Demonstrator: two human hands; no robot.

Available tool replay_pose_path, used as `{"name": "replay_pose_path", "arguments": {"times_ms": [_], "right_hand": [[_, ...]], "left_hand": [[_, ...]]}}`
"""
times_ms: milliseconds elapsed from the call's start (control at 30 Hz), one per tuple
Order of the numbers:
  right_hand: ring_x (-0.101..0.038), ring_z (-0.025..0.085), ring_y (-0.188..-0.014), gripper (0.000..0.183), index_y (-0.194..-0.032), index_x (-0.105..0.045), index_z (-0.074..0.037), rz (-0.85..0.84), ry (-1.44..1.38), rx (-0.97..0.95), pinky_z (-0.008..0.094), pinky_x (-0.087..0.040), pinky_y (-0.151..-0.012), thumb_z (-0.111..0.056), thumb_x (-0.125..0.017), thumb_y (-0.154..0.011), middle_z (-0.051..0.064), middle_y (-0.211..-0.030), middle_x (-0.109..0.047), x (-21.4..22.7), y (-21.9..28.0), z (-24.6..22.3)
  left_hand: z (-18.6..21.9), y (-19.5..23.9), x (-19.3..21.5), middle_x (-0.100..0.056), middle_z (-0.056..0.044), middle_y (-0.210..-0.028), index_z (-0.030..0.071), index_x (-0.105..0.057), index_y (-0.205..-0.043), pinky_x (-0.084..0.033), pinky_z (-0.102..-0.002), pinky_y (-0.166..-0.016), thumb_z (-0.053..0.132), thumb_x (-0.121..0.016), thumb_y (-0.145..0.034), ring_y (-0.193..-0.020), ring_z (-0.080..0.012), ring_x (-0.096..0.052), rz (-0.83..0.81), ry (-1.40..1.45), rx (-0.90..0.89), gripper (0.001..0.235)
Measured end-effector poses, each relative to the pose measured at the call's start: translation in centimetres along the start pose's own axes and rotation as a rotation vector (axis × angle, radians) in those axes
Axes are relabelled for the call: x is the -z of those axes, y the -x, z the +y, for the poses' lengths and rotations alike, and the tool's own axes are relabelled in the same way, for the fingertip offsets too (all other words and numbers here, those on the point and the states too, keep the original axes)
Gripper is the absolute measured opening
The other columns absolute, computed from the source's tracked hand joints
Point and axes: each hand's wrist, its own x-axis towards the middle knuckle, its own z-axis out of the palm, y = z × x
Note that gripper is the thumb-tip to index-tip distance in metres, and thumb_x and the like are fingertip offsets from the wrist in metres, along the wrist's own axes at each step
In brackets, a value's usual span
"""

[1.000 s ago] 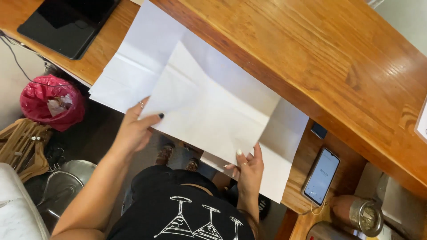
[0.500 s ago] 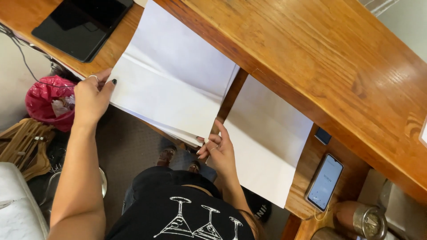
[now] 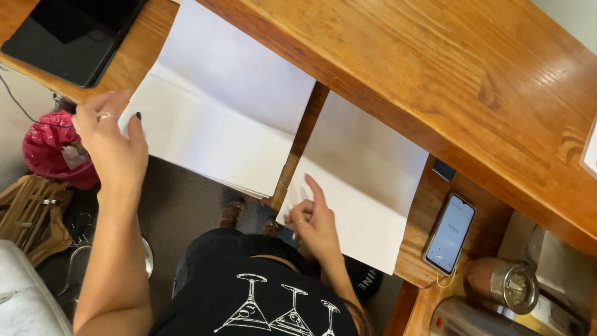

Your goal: The person is folding white paper bags and stacking them on a wooden counter.

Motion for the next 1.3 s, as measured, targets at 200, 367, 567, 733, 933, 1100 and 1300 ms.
{"name": "replay_pose_path", "arguments": {"times_ms": [200,367,567,733,933,1100,1300], "right_hand": [[-0.066,0.019,-0.111,0.05,-0.143,-0.057,-0.009,0.739,0.182,0.071,0.036,-0.055,-0.095,-0.014,-0.061,-0.094,0.008,-0.125,-0.071,6.9,3.2,5.6],[-0.053,0.035,-0.132,0.057,-0.145,-0.047,0.0,0.9,0.32,-0.039,0.046,-0.042,-0.113,-0.015,-0.062,-0.093,0.021,-0.142,-0.052,10.0,4.9,7.7],[-0.038,0.033,-0.148,0.09,-0.163,-0.011,-0.014,0.731,0.179,-0.436,0.05,-0.033,-0.118,-0.025,-0.062,-0.091,0.015,-0.165,-0.033,8.7,7.2,0.3],[-0.017,0.03,-0.159,0.09,-0.165,-0.007,-0.016,0.665,0.235,-0.436,0.05,-0.019,-0.124,-0.033,-0.058,-0.092,0.017,-0.17,-0.017,9.1,8.1,0.9],[-0.04,0.031,-0.148,0.081,-0.16,-0.027,-0.01,0.801,0.229,-0.255,0.049,-0.034,-0.115,-0.034,-0.062,-0.09,0.021,-0.157,-0.043,11.4,6.6,6.5],[-0.039,0.034,-0.147,0.072,-0.154,-0.031,-0.003,0.866,0.294,-0.311,0.052,-0.034,-0.114,-0.027,-0.06,-0.094,0.021,-0.155,-0.044,13.0,6.0,6.6],[-0.059,0.028,-0.119,0.063,-0.153,-0.042,-0.018,0.843,0.178,-0.392,0.045,-0.04,-0.102,-0.027,-0.054,-0.092,0.016,-0.158,-0.045,10.2,7.2,2.4]], "left_hand": [[14.0,2.2,0.7,-0.068,0.001,-0.143,0.023,-0.063,-0.139,-0.045,-0.034,-0.107,0.025,-0.062,-0.091,-0.126,-0.0175,-0.067,-1.073,0.633,0.09,0.048],[19.5,6.7,-2.9,0.015,-0.034,-0.165,0.021,-0.02,-0.165,-0.002,-0.054,-0.124,0.041,-0.071,-0.095,-0.156,-0.0457,0.016,-1.546,0.522,-0.045,0.089],[21.3,6.7,-3.4,0.02,-0.026,-0.168,0.023,-0.022,-0.163,-0.016,-0.043,-0.125,0.036,-0.075,-0.089,-0.159,-0.0367,0.007,-1.474,0.553,0.38,0.092],[21.1,7.0,-3.6,0.012,-0.023,-0.17,0.024,-0.033,-0.16,-0.02,-0.04,-0.123,0.032,-0.073,-0.087,-0.16,-0.0342,-0.003,-1.432,0.602,0.462,0.084],[20.0,8.4,-5.2,-0.032,-0.021,-0.16,0.019,-0.046,-0.151,-0.014,-0.046,-0.124,0.036,-0.071,-0.081,-0.158,-0.0294,-0.018,-1.283,0.801,0.359,0.076],[20.2,7.8,-4.6,-0.009,-0.02,-0.171,0.022,-0.042,-0.153,-0.004,-0.045,-0.125,0.026,-0.07,-0.084,-0.163,-0.0231,0.01,-1.307,0.834,0.528,0.074],[20.4,8.2,-4.9,0.013,-0.025,-0.169,0.023,-0.034,-0.159,0.004,-0.047,-0.125,0.03,-0.069,-0.082,-0.16,-0.0273,0.021,-1.371,0.793,0.542,0.085]]}}
